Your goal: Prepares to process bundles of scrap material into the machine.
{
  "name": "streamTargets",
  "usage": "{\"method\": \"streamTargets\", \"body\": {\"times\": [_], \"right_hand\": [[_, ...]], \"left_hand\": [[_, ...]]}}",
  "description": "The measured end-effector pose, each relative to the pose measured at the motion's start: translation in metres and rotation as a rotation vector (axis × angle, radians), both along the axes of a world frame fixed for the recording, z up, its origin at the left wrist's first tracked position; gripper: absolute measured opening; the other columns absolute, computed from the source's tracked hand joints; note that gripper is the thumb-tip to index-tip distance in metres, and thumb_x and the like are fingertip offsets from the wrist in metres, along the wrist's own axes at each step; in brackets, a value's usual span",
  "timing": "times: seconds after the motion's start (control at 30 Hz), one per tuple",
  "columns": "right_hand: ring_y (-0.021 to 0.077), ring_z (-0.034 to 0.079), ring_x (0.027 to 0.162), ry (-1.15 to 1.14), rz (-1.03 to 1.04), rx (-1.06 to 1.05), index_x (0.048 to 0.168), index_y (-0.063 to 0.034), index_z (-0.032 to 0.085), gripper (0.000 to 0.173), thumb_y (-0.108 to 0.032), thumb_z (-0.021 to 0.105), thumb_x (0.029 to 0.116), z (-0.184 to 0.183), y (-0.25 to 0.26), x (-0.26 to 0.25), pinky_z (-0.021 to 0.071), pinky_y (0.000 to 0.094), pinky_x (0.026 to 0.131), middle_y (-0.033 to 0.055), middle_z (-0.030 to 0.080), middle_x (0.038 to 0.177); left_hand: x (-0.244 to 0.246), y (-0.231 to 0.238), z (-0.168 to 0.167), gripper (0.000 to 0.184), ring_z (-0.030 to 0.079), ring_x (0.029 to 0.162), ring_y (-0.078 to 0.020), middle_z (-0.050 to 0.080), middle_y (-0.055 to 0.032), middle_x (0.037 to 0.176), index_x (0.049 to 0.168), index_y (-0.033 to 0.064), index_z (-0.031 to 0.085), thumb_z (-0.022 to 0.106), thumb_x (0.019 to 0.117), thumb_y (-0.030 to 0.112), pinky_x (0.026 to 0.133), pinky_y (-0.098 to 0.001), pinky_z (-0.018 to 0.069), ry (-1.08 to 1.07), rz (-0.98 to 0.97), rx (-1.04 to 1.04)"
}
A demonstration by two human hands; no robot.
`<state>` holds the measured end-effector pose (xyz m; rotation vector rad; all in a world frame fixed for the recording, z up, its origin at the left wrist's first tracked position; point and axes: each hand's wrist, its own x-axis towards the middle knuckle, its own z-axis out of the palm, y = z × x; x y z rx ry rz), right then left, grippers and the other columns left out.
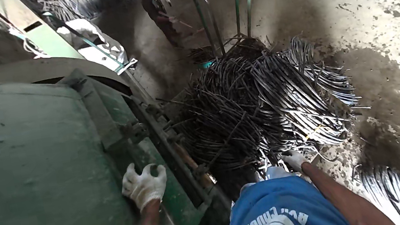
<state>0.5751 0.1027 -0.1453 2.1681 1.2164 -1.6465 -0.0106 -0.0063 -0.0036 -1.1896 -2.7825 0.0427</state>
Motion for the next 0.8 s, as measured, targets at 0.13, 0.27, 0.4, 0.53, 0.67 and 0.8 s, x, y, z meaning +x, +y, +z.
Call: {"method": "streamTargets", "body": {"times": [0.13, 0.27, 0.4, 0.53, 0.67, 0.8], "right_hand": [[0.029, 0.073, 0.101, 0.008, -0.02, -0.011, 0.134, -0.0223, 0.066, 0.053, -0.053, 0.07, 0.0907, -0.003, 0.002, 0.002, 0.0603, 0.0545, 0.089, 0.0119, 0.074, 0.116], [0.0279, 0.073, 0.101, 0.011, -0.011, -0.015, 0.132, -0.0226, 0.067, 0.051, -0.053, 0.068, 0.0913, -0.003, 0.006, 0.003, 0.0601, 0.0536, 0.09, 0.0114, 0.074, 0.115], [0.0279, 0.072, 0.105, 0.002, 0.007, -0.016, 0.133, -0.0233, 0.067, 0.053, -0.055, 0.067, 0.0909, -0.003, 0.011, 0.004, 0.0587, 0.055, 0.093, 0.0109, 0.073, 0.117], [0.0276, 0.072, 0.107, -0.001, 0.014, -0.004, 0.134, -0.023, 0.065, 0.056, -0.055, 0.068, 0.0884, -0.012, 0.014, 0.007, 0.0583, 0.0549, 0.094, 0.0109, 0.073, 0.119], [0.0275, 0.071, 0.11, -0.01, 0.037, -0.003, 0.135, -0.0236, 0.065, 0.058, -0.057, 0.067, 0.0874, -0.017, 0.016, 0.006, 0.057, 0.0552, 0.097, 0.0104, 0.072, 0.123], [0.0272, 0.07, 0.114, -0.017, 0.037, 0.006, 0.133, -0.0245, 0.067, 0.057, -0.056, 0.069, 0.0853, -0.019, 0.015, 0.007, 0.0558, 0.0558, 0.1, 0.0094, 0.072, 0.124]], "left_hand": [[0.0, 0.002, 0.0, 0.046, 0.033, 0.149, -0.041, 0.039, -0.0108, 0.162, 0.113, 0.0333, 0.075, 0.057, 0.0863, 0.066, 0.116, -0.0652, 0.0284, -0.012, 0.0, -0.012], [0.0, 0.004, 0.001, 0.046, 0.033, 0.149, -0.0405, 0.04, -0.0099, 0.161, 0.112, 0.0338, 0.076, 0.056, 0.0857, 0.066, 0.116, -0.0646, 0.0295, -0.01, 0.003, -0.016], [-0.002, 0.003, -0.003, 0.045, 0.034, 0.148, -0.0404, 0.042, -0.0097, 0.16, 0.11, 0.0345, 0.076, 0.056, 0.0848, 0.067, 0.115, -0.065, 0.0306, -0.001, -0.008, 0.004], [0.001, 0.003, -0.001, 0.046, 0.033, 0.149, -0.0404, 0.041, -0.0098, 0.161, 0.11, 0.0331, 0.076, 0.058, 0.0839, 0.067, 0.116, -0.0644, 0.0295, -0.02, -0.004, 0.032], [0.005, 0.003, 0.008, 0.048, 0.033, 0.149, -0.0405, 0.04, -0.0115, 0.161, 0.112, 0.0317, 0.076, 0.059, 0.0841, 0.067, 0.117, -0.0625, 0.0292, -0.032, -0.005, 0.016], [0.001, 0.0, 0.002, 0.047, 0.034, 0.149, -0.0391, 0.041, -0.0107, 0.161, 0.111, 0.0338, 0.076, 0.059, 0.0828, 0.067, 0.118, -0.0609, 0.0295, -0.003, -0.01, 0.015]]}}
